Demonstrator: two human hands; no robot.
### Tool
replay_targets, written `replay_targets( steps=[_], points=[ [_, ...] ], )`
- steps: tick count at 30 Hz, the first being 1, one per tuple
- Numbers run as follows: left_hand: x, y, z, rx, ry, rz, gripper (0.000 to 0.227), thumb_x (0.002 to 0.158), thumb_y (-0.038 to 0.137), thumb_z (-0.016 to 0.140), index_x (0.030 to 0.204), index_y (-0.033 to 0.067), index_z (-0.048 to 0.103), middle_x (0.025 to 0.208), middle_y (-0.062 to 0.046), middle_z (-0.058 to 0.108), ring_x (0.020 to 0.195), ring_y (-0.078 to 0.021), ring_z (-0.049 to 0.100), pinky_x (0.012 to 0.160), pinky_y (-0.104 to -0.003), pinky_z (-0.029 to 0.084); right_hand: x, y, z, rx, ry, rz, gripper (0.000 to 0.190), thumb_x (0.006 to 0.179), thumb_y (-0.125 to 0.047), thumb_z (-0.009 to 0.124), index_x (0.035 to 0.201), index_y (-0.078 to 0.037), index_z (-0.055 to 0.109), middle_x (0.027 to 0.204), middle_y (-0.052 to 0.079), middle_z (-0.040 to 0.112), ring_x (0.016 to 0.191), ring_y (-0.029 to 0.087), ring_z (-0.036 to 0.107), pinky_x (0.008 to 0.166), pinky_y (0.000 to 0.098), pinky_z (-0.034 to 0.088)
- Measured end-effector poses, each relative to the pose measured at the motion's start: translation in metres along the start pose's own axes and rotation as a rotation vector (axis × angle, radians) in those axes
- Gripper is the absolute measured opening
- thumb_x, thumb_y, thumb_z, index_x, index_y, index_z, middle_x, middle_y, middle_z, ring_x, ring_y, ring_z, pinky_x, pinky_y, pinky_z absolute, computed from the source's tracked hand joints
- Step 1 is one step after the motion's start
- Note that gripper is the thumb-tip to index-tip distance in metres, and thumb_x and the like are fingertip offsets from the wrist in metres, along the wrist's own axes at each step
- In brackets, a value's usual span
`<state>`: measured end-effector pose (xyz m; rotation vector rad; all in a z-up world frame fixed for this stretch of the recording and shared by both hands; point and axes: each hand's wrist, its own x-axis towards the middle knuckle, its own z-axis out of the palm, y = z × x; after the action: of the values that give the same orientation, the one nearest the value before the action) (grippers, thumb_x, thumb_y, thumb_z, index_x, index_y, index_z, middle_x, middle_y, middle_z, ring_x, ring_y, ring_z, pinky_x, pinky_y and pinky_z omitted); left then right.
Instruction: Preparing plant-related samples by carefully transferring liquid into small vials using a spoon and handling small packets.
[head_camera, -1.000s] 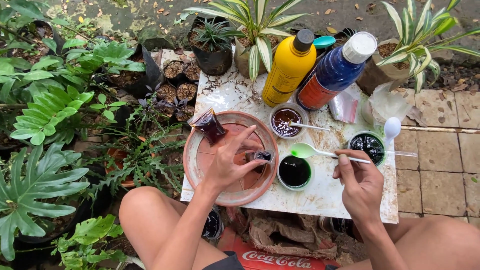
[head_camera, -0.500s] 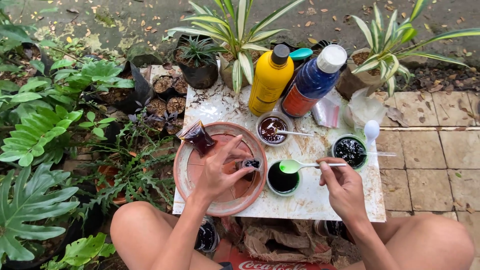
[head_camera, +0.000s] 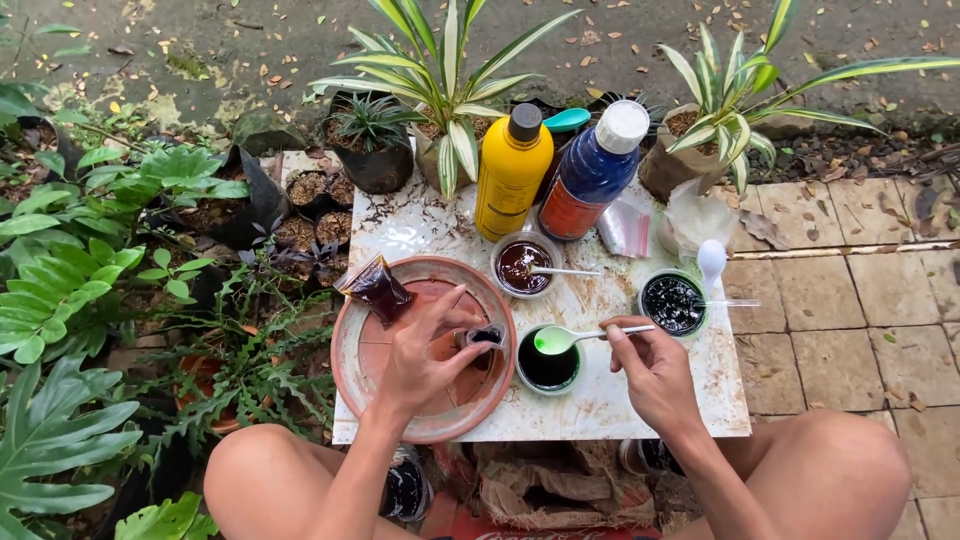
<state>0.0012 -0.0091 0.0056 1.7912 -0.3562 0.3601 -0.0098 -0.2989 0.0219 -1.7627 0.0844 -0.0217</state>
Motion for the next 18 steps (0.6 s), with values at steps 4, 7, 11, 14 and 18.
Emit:
replay_targets(
  steps=[4, 7, 11, 14, 18],
  points=[
    [-0.0016, 0.0003, 0.0021, 0.011, 0.009, 0.015, 0.072, 0.075, 0.005, 0.088, 0.14, 0.0014, 0.058, 0.097, -0.008, 0.08, 0.09, -0.0218, 0.078, 0.085, -0.034, 0.063, 0.0002, 0.0035, -0.0014, 0.01, 0.009, 0.009, 0.018, 0.101, -0.005, 0.06, 0.109, -0.001, 0.076, 0.087, 0.012, 0.071, 0.06, 0.014, 0.06, 0.066, 0.0326, 0.056],
    [-0.0016, 0.0001, 0.0026, 0.021, 0.019, 0.034, 0.072, 0.074, 0.005, 0.088, 0.139, 0.0004, 0.059, 0.097, -0.009, 0.08, 0.09, -0.0222, 0.078, 0.085, -0.034, 0.063, -0.0007, 0.0026, -0.0013, 0.014, 0.005, 0.017, 0.018, 0.1, -0.005, 0.06, 0.108, 0.0, 0.076, 0.088, 0.014, 0.071, 0.059, 0.015, 0.059, 0.066, 0.0345, 0.056],
    [-0.0011, -0.0009, 0.0026, 0.026, 0.025, 0.039, 0.072, 0.074, 0.005, 0.088, 0.139, 0.0002, 0.059, 0.097, -0.009, 0.08, 0.09, -0.0227, 0.078, 0.085, -0.034, 0.063, -0.0008, 0.0064, -0.003, 0.02, 0.006, 0.029, 0.018, 0.101, -0.006, 0.06, 0.109, -0.001, 0.075, 0.088, 0.013, 0.071, 0.06, 0.015, 0.059, 0.067, 0.0336, 0.056],
    [-0.0008, 0.0004, 0.0036, 0.02, 0.032, 0.033, 0.071, 0.074, 0.005, 0.089, 0.138, -0.0001, 0.059, 0.096, -0.009, 0.08, 0.089, -0.0226, 0.078, 0.084, -0.034, 0.063, -0.0009, 0.0043, -0.005, 0.009, 0.008, 0.031, 0.018, 0.101, -0.006, 0.06, 0.109, -0.001, 0.076, 0.088, 0.012, 0.071, 0.06, 0.015, 0.059, 0.067, 0.0332, 0.056],
    [-0.0013, -0.0012, 0.0062, 0.019, 0.043, 0.034, 0.07, 0.074, 0.004, 0.089, 0.137, -0.0005, 0.06, 0.096, -0.009, 0.08, 0.089, -0.0227, 0.078, 0.083, -0.034, 0.064, -0.0004, 0.0015, -0.004, -0.003, -0.002, 0.033, 0.018, 0.101, -0.006, 0.06, 0.108, -0.001, 0.076, 0.086, 0.012, 0.071, 0.06, 0.015, 0.059, 0.067, 0.0331, 0.056]
  ],
)
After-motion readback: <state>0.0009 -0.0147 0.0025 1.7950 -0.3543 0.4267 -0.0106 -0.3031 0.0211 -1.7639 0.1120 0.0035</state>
